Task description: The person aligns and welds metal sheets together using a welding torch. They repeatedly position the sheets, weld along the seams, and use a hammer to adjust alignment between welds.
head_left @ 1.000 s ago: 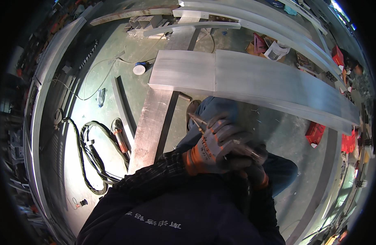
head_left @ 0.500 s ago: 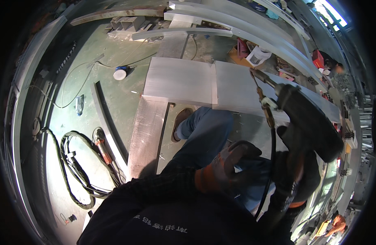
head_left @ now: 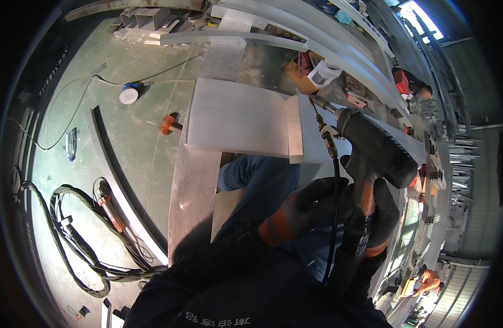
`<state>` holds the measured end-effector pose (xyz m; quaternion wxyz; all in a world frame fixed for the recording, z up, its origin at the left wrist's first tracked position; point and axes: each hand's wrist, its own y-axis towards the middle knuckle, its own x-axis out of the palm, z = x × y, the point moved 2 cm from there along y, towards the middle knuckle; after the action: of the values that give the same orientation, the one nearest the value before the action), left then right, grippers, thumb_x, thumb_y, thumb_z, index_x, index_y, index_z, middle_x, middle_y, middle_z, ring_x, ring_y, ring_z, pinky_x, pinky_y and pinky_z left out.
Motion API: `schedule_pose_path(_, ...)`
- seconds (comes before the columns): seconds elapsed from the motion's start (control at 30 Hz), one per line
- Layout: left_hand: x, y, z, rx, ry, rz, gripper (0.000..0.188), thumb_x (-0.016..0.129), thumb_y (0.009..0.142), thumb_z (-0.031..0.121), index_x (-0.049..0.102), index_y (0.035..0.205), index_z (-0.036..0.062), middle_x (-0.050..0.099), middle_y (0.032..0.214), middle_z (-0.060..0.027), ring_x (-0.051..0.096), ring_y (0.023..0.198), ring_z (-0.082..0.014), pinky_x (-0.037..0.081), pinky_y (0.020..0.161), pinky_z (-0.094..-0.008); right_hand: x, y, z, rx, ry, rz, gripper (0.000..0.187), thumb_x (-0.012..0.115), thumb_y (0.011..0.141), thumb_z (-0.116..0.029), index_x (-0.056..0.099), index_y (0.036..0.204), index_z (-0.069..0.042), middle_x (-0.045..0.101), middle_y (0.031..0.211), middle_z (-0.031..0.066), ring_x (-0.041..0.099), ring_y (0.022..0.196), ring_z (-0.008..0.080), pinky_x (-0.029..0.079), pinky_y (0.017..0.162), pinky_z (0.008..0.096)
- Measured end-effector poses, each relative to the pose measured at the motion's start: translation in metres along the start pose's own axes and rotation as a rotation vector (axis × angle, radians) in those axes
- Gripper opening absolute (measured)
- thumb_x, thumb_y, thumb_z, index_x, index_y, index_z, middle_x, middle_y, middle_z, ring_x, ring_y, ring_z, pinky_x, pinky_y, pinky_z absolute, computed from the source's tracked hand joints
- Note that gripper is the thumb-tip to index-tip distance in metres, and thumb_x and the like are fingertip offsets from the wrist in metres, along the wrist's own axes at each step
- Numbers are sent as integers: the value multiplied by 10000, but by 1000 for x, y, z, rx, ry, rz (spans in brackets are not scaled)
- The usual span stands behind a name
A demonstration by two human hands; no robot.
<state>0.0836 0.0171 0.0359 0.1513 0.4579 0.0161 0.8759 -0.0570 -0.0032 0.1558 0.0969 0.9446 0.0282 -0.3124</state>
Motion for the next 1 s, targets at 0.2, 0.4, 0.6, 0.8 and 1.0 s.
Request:
schedule_pose_path(0.2, -12, 3, -2, 112, 69, 34, 452, 597, 1067, 171, 515, 1477, -1, 645, 1373, -143, 636, 1240, -217, 517, 1044, -361, 10, 12, 12, 292, 190, 13, 544, 400, 1097, -440, 624, 1050, 54, 653, 799, 151, 607, 683, 225, 476, 672, 327)
schedule_pose_path(0.4, -19, 2, -13, 286, 345, 1, 422, 548, 1085, 153, 505, 1482, 16, 636, 1384, -149, 626, 1261, -241, 507, 1051, -365, 18, 10, 6, 383, 433, 53, 513, 440, 1080, -418, 619, 1094, 63, 656, 804, 168, 621, 695, 244, 490, 671, 346)
schedule_pose_path(0.6, -17, 2, -13, 170, 108, 8, 415, 513, 1104, 162, 492, 1489, 7, 651, 1342, -134, 633, 1215, -204, 523, 1007, -349, 16, 12, 9, 364, 336, 47, 515, 447, 1075, -423, 618, 1101, 61, 655, 799, 167, 627, 698, 240, 495, 675, 340)
schedule_pose_path(0.8, -22, 2, -19, 197, 120, -11, 430, 541, 1086, 137, 471, 1500, 43, 595, 1451, -170, 598, 1329, -283, 478, 1115, -392, 15, 15, 8, 309, 206, -20, 526, 428, 1082, -430, 615, 1094, 61, 658, 808, 165, 625, 700, 230, 494, 675, 336)
schedule_pose_path(1.0, -22, 2, -15, 152, 92, -12, 437, 532, 1091, 138, 465, 1512, 43, 595, 1452, -164, 602, 1324, -268, 470, 1125, -382, 15, 15, 7, 292, 180, -43, 531, 424, 1084, -435, 611, 1102, 61, 659, 818, 162, 624, 699, 227, 492, 678, 332)
